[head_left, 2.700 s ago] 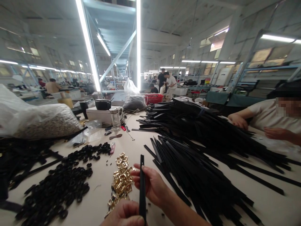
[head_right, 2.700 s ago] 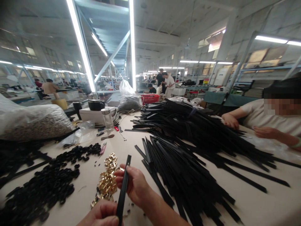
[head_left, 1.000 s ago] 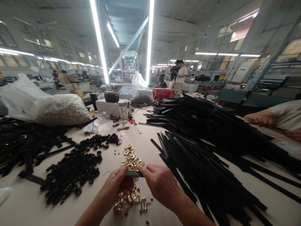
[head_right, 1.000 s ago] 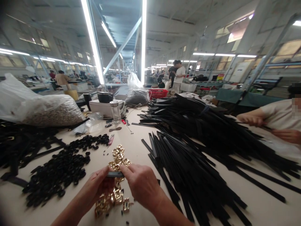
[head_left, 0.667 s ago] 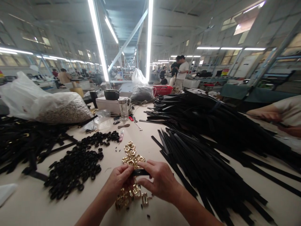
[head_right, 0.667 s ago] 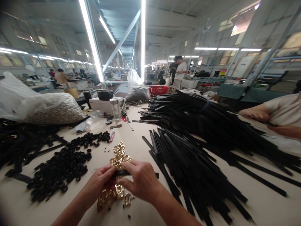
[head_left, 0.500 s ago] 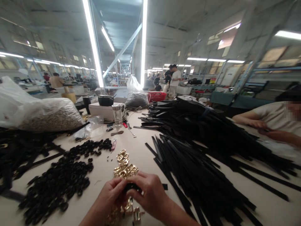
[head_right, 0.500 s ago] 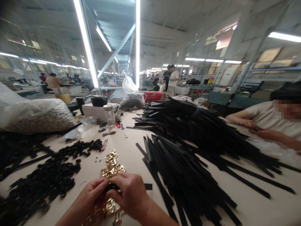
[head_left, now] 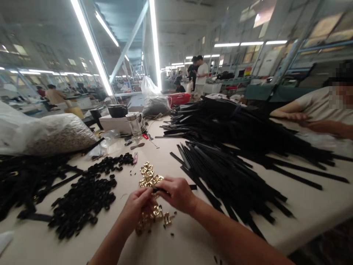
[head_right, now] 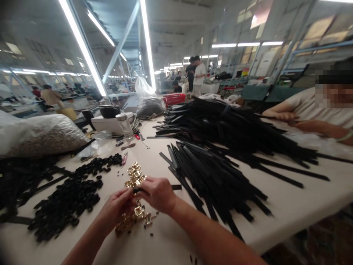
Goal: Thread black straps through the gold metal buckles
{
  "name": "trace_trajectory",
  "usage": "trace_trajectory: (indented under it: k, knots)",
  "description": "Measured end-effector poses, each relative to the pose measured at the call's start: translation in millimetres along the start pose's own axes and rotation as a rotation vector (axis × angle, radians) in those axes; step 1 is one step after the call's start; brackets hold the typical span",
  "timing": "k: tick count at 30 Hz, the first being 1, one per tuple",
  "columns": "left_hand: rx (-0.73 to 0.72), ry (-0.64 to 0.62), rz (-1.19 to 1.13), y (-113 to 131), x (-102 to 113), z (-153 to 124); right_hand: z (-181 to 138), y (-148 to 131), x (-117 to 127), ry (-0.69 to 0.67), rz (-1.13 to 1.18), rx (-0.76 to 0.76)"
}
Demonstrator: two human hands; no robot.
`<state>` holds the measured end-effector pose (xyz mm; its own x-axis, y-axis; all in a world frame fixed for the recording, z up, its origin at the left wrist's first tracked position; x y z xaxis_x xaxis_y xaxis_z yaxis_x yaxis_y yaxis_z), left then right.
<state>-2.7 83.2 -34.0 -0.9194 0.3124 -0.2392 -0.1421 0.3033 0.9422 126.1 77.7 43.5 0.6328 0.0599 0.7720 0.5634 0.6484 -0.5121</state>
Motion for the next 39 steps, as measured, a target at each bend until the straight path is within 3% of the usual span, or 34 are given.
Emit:
trace_trajectory:
  k: [5, 9, 14, 18, 21, 32, 39]
  knots:
    - [-0.119, 0.031, 0.414, 27.8, 3.9, -8.7, 2.6, 28.9, 7.6, 0.041, 0.002, -0.126]
    - [-0.234, -0.122, 0.942, 47.4, -26.4, -20.8, 3.8, 40.4, 15.1, 0.072, 0.014, -0.177]
    - [-0.26, -0.321, 1.256, 33.4, -61.5, -27.6, 4.9, 47.3, 13.6, 0.074, 0.024, -0.204]
    - [-0.249, -0.424, 1.379, 14.6, -73.5, -25.1, 5.7, 51.1, 7.1, 0.049, 0.038, -0.218]
    - [-0.256, -0.431, 1.417, 9.2, -75.7, -23.6, 5.7, 51.7, 4.2, 0.039, 0.038, -0.217]
    - [-0.371, -0.285, 1.629, -3.0, -81.7, -20.3, 4.4, 55.7, 3.3, 0.069, 0.049, -0.21]
    - [-0.371, -0.192, 1.686, -22.6, -70.1, -3.0, 4.3, 70.4, 3.3, 0.093, 0.149, -0.224]
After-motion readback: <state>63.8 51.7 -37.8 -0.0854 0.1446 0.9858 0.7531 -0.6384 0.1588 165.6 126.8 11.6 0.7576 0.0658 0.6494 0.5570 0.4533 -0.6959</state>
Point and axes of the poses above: each hand's wrist, its own z-axis towards the middle knuckle, its own x-axis out of the back of the hand, y = z × x, the point moved 9 cm from there along z, towards the middle knuckle, and after that the axes turned 9 degrees about -y, right-handed, at the moved point
